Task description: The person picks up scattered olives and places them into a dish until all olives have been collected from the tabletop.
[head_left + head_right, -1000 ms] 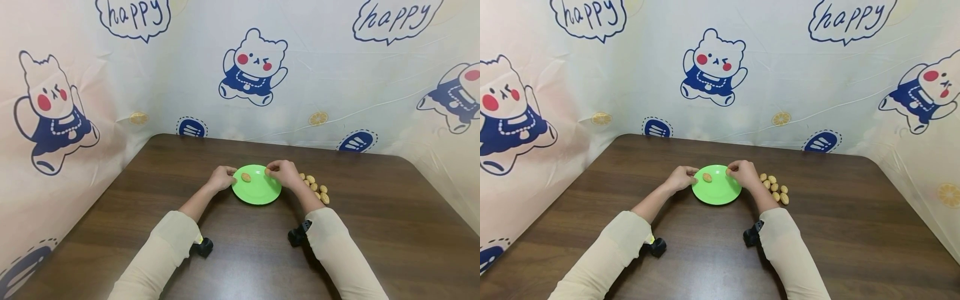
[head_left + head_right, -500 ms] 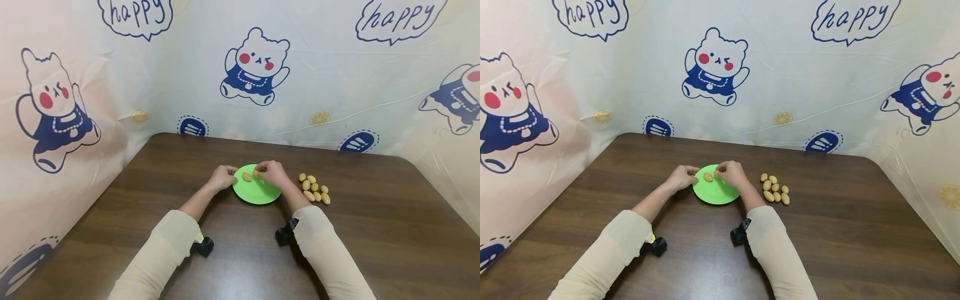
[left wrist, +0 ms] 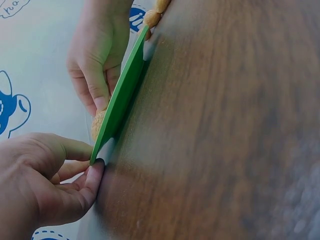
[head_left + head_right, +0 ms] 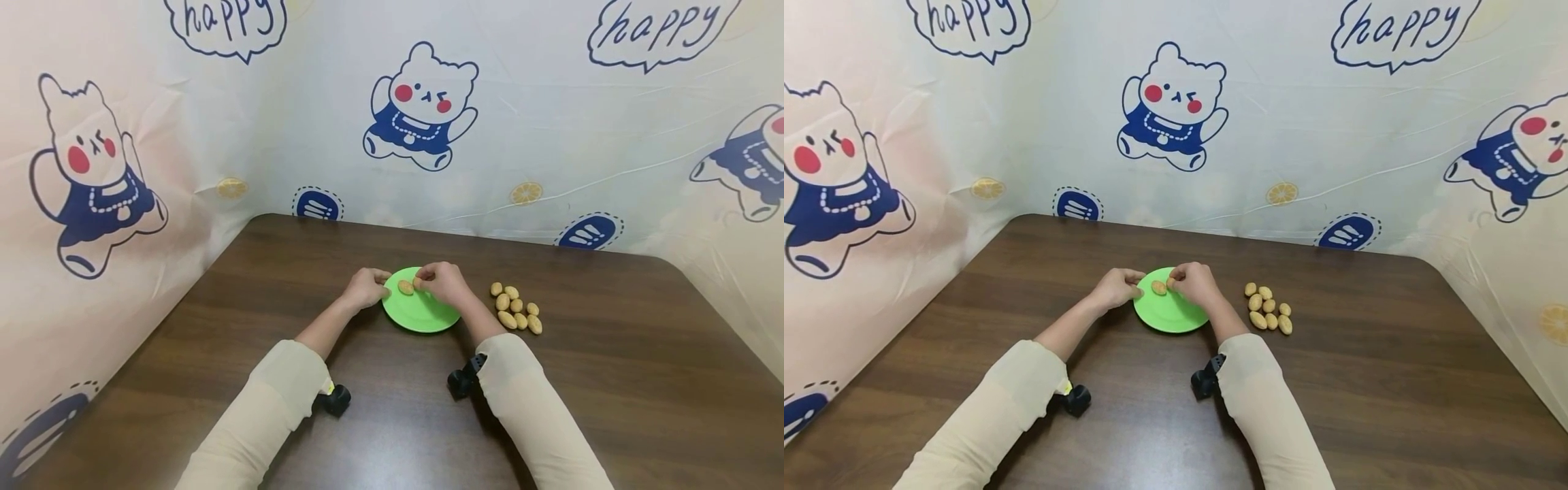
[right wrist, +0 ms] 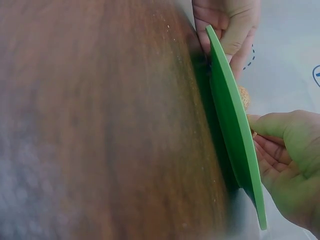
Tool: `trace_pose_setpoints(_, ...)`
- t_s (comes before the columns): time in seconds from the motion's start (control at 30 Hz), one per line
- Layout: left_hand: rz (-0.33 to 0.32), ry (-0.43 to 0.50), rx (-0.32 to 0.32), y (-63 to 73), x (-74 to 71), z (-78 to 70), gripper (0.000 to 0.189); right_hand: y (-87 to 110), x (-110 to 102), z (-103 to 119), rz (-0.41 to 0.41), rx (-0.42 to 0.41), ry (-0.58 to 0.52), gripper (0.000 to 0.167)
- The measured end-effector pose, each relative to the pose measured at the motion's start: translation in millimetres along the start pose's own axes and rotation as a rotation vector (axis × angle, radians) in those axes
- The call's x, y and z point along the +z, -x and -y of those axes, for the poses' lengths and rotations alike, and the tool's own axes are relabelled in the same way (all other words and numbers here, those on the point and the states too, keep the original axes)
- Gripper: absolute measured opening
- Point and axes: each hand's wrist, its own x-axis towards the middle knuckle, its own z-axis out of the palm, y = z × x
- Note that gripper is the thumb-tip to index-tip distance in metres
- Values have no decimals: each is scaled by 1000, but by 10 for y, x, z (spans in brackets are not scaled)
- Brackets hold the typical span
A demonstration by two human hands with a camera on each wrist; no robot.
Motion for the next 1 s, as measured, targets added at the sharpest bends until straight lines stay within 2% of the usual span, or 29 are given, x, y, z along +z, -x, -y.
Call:
trace_pose_setpoints(0.77,0,-10,8,11,14,-29,44,31,-76,-24,40,-7,34,26)
trace_pose_setpoints(1.0,-1,-3,11,11,15,-9,44,87,-181,-48,41,-56,75,27)
